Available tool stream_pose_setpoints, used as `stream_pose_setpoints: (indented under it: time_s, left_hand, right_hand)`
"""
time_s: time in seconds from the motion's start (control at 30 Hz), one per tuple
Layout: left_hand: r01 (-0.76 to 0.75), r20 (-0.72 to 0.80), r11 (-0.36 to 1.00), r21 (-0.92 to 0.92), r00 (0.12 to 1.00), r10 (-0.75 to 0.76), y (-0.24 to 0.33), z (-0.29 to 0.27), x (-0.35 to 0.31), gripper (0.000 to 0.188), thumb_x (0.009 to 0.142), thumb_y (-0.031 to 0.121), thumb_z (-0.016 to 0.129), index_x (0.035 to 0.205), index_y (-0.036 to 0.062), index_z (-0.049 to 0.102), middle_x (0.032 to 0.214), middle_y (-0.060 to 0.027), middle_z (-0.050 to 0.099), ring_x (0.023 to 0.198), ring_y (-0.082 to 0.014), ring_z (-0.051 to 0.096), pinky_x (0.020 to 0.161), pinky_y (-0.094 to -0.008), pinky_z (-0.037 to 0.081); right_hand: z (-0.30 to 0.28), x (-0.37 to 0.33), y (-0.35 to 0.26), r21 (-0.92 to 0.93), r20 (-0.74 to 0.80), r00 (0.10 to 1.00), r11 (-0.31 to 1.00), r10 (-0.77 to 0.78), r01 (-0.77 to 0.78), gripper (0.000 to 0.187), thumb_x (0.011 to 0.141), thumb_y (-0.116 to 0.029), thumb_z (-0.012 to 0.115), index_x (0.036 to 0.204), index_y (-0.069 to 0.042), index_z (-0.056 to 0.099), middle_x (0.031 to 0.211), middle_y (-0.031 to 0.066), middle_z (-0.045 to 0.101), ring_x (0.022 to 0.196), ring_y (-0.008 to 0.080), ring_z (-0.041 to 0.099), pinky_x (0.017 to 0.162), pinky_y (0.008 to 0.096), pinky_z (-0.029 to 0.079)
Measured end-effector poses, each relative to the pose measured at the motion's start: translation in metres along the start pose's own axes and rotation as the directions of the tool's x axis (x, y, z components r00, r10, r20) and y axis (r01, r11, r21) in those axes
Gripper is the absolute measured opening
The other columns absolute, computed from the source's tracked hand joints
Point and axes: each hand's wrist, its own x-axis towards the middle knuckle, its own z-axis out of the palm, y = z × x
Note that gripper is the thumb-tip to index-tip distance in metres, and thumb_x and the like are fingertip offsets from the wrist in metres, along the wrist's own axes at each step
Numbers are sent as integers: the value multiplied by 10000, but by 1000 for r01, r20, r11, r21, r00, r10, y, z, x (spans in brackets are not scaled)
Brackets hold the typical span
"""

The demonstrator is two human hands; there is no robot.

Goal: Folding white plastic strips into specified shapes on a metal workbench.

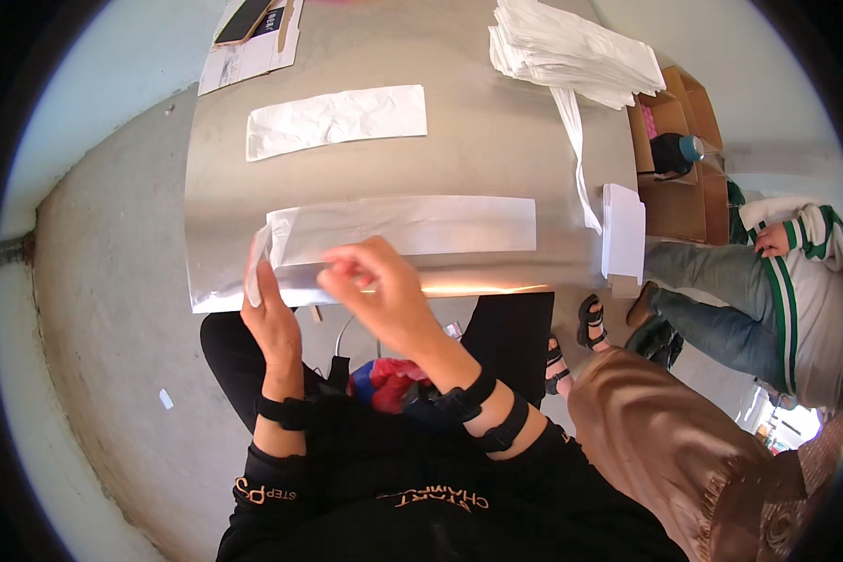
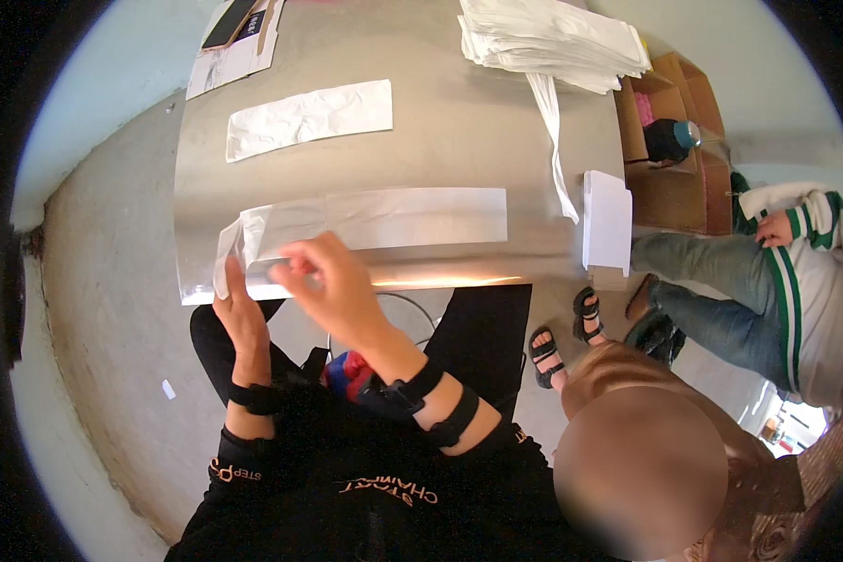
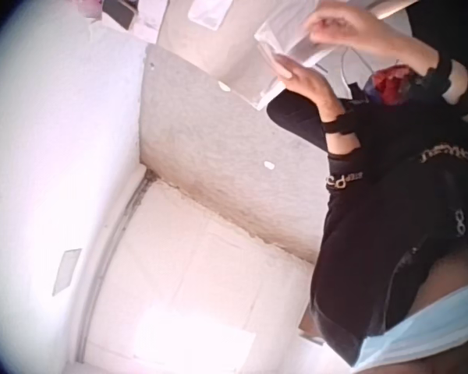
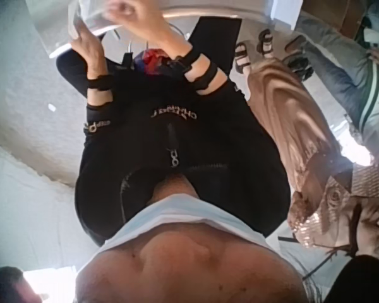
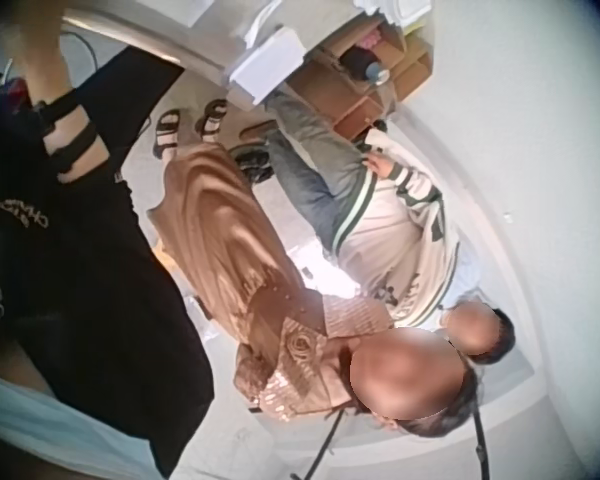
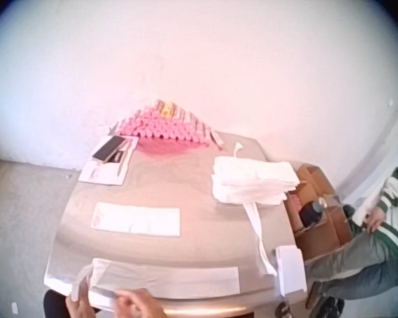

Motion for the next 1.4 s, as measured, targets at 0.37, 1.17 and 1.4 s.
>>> stream_pose_setpoints:
  time_s: [0.37, 1.17, 1.4]
  left_hand:
    - [257, -3, 699, -668, 938, -348, -23, -28, 46, 397, 948, 190, 429, 1255, -62, 420, 1285, -135, 470, 1188, -244, 461, 1006, -360, 385]
    - [366, 77, 521, -771, 866, -495, -80, -58, 58, 264, 898, 150, 537, 1123, 12, 534, 1151, -89, 567, 1094, -203, 527, 975, -337, 404]
    - [377, 137, 518, -768, 887, -442, -81, -63, 59, 267, 900, 142, 535, 1125, -1, 529, 1146, -91, 572, 1081, -199, 538, 973, -343, 412]
  right_hand:
    - [-43, 13, 52, -360, -220, 975, 931, -13, -69, 242, 785, -38, 604, 1021, -75, 567, 907, 80, 516, 756, 184, 594, 631, 305, 486]
    - [-46, 7, 75, -449, -207, 978, 890, -17, -79, 235, 766, -48, 612, 998, -75, 586, 891, 91, 534, 728, 211, 590, 635, 328, 482]
    - [-76, -3, 70, -465, -317, 948, 868, 21, -175, 237, 795, -58, 607, 1031, -75, 594, 910, 78, 558, 755, 161, 587, 638, 273, 472]
